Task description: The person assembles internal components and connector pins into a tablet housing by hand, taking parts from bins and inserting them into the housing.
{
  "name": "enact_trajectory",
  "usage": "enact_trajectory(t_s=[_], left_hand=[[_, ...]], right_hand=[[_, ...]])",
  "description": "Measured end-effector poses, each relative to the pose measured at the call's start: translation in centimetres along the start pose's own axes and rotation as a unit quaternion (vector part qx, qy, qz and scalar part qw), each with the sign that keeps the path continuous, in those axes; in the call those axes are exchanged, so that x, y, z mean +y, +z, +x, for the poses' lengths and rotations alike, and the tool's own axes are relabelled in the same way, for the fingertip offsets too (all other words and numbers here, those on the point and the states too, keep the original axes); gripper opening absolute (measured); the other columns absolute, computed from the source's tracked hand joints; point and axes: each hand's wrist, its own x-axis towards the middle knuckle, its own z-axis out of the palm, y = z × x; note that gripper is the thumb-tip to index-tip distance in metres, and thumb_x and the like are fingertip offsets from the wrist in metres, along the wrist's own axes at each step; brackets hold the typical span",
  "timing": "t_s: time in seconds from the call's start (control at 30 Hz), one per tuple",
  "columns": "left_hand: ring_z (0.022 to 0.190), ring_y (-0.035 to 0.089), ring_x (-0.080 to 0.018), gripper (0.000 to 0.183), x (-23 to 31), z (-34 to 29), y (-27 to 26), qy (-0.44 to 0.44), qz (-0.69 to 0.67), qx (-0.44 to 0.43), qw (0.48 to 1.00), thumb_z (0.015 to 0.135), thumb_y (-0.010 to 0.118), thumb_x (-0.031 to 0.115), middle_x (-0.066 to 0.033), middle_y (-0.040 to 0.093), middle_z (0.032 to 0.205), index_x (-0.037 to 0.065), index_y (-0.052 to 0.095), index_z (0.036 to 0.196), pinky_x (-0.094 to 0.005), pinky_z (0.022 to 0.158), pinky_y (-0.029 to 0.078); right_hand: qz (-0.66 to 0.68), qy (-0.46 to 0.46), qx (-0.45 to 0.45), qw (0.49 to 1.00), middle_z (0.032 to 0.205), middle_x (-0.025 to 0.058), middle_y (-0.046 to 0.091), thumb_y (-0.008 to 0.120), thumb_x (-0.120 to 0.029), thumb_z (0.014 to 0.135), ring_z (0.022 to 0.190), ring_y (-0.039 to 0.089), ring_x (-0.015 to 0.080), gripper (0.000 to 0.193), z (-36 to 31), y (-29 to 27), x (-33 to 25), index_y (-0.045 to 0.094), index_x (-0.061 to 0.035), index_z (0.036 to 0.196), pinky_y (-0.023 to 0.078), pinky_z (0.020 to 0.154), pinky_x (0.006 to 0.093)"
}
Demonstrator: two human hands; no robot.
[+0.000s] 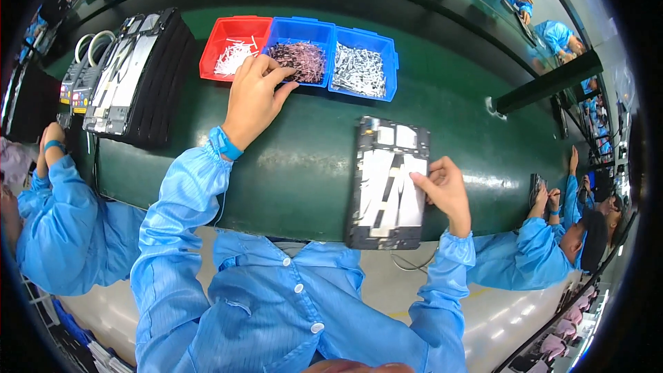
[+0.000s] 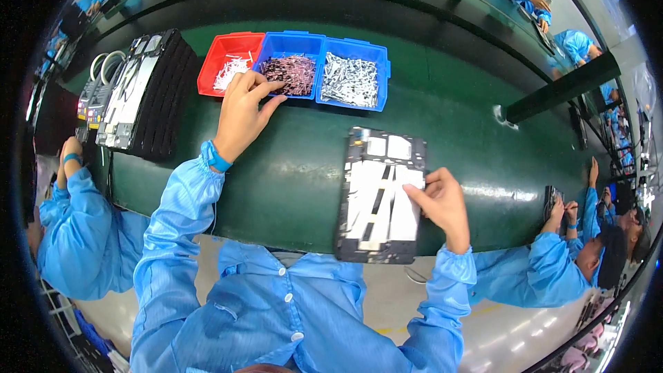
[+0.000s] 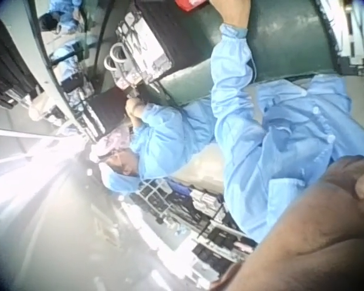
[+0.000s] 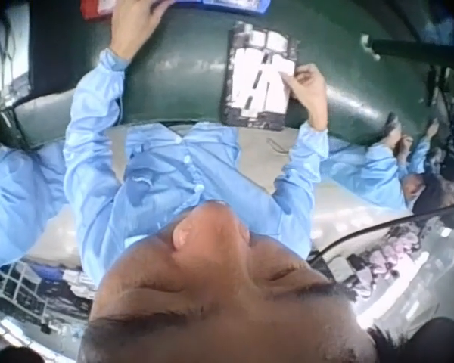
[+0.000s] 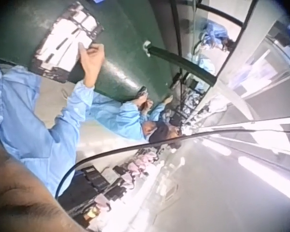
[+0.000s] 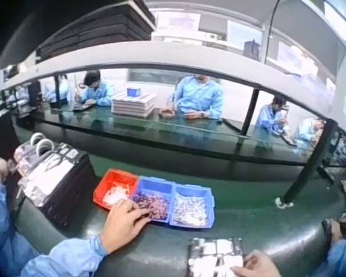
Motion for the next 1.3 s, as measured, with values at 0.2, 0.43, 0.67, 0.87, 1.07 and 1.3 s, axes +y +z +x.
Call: enact_trajectory(t_s=[0.2, 0.43, 0.67, 0.87, 1.07, 1.3], left_hand=[[0.088, 0.057, -0.0277, 0.016, 0.0, 0.6, -0.3, -0.014, -0.001, -0.002, 1.000, 0.081, 0.079, 0.010, -0.0088, 0.059, 0.088, 0.004, 0.076, 0.096, -0.0396, 0.077, 0.047], [0.087, 0.056, -0.0276, 0.015, 0.4, 1.7, -0.3, 0.041, 0.010, -0.057, 0.997, 0.083, 0.076, 0.006, -0.0095, 0.058, 0.089, 0.005, 0.077, 0.097, -0.0393, 0.077, 0.047], [0.090, 0.055, -0.0258, 0.021, 0.6, 2.9, -0.5, 0.096, 0.032, -0.099, 0.990, 0.080, 0.074, 0.002, -0.0079, 0.057, 0.090, 0.008, 0.078, 0.100, -0.0374, 0.079, 0.047], [0.089, 0.055, -0.0252, 0.023, 0.3, 4.1, -0.3, 0.204, 0.092, -0.126, 0.967, 0.077, 0.071, 0.002, -0.0080, 0.055, 0.088, 0.009, 0.078, 0.098, -0.0376, 0.077, 0.047], [0.088, 0.056, -0.0274, 0.011, 0.0, 4.2, 0.1, 0.175, 0.017, -0.081, 0.981, 0.080, 0.075, 0.004, -0.0096, 0.057, 0.089, 0.002, 0.072, 0.091, -0.0379, 0.076, 0.048], [0.078, 0.060, -0.0212, 0.010, -1.0, 3.7, 0.6, -0.030, -0.137, 0.009, 0.990, 0.085, 0.076, 0.007, -0.0095, 0.060, 0.083, 0.001, 0.072, 0.091, -0.0327, 0.069, 0.050]], right_hand=[[-0.035, -0.040, -0.072, 0.996, 0.055, 0.0058, 0.059, 0.092, -0.027, 0.076, 0.046, 0.057, 0.0089, 0.047, -0.7, 4.7, -3.9, 0.055, 0.0017, 0.083, 0.044, 0.040, 0.0252], [-0.003, -0.127, -0.051, 0.991, 0.056, 0.0085, 0.063, 0.090, -0.030, 0.077, 0.043, 0.061, 0.0152, 0.098, -1.5, 9.8, -6.1, 0.034, 0.0119, 0.145, 0.045, 0.039, 0.0284], [0.091, -0.049, -0.175, 0.979, 0.059, 0.0107, 0.064, 0.074, -0.039, 0.094, 0.041, 0.058, 0.0141, 0.077, 3.2, 8.9, -7.8, 0.038, 0.0058, 0.146, 0.042, 0.035, 0.0295], [0.160, -0.108, -0.125, 0.973, 0.058, 0.0074, 0.063, 0.073, -0.030, 0.096, 0.040, 0.054, 0.0098, 0.056, 5.3, 8.7, -6.7, 0.050, 0.0032, 0.135, 0.037, 0.036, 0.0255], [0.194, -0.141, -0.118, 0.964, 0.060, 0.0050, 0.062, 0.075, -0.023, 0.094, 0.044, 0.054, 0.0075, 0.052, 4.9, 9.1, -5.7, 0.052, 0.0027, 0.133, 0.037, 0.041, 0.0245], [0.185, -0.151, -0.121, 0.963, 0.061, 0.0028, 0.061, 0.075, -0.020, 0.094, 0.046, 0.054, 0.0068, 0.049, 4.9, 9.2, -5.6, 0.053, 0.0026, 0.132, 0.038, 0.042, 0.0241]])
